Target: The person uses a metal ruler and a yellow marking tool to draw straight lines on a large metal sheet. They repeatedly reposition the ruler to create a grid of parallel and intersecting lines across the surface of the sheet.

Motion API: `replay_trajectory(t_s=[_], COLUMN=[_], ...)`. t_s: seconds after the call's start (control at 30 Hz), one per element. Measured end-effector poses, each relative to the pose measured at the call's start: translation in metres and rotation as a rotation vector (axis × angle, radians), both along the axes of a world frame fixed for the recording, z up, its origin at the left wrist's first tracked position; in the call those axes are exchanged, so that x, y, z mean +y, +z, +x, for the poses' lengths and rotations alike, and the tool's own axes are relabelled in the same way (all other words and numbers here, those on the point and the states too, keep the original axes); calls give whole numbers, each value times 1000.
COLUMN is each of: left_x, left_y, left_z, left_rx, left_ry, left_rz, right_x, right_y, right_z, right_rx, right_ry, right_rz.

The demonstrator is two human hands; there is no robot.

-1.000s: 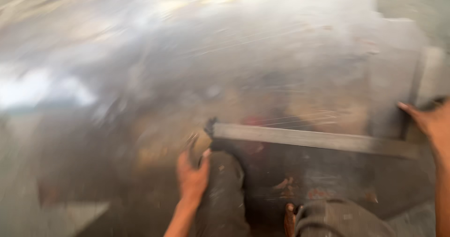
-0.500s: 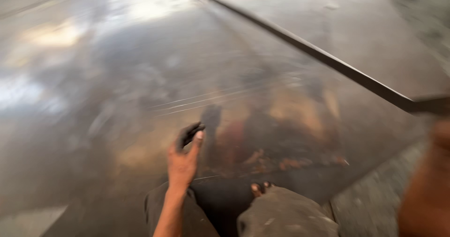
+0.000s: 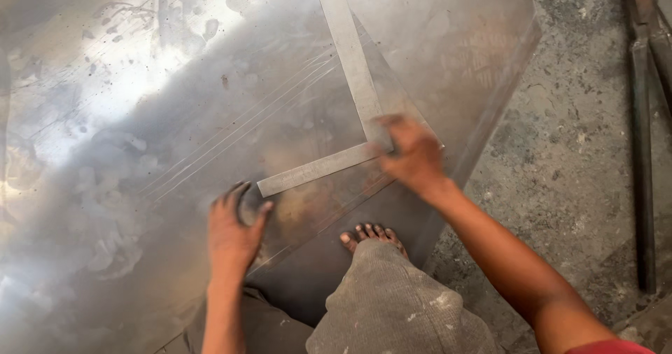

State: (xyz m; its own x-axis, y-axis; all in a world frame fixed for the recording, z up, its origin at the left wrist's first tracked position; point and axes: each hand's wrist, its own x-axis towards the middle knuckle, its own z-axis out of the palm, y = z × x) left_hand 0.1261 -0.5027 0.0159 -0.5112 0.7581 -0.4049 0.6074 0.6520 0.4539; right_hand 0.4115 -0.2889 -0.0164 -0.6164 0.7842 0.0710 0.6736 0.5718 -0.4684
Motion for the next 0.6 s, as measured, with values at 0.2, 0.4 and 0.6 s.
replay_trajectory(t_s=[0.2, 0.4, 0.6], left_x=[3, -24, -48], left_y=[-43, -51, -49], left_z=[41, 42, 82], left_rx=[269, 181, 115], left_ry=[-250, -261, -244], left_rz=[189, 67, 118], right_x=[47, 44, 27], right_y=[-36, -44, -36], right_z=[98, 97, 98], right_rx=[-119, -88, -178], right_ry=[-463, -527, -400], right_rz=[-451, -518, -599])
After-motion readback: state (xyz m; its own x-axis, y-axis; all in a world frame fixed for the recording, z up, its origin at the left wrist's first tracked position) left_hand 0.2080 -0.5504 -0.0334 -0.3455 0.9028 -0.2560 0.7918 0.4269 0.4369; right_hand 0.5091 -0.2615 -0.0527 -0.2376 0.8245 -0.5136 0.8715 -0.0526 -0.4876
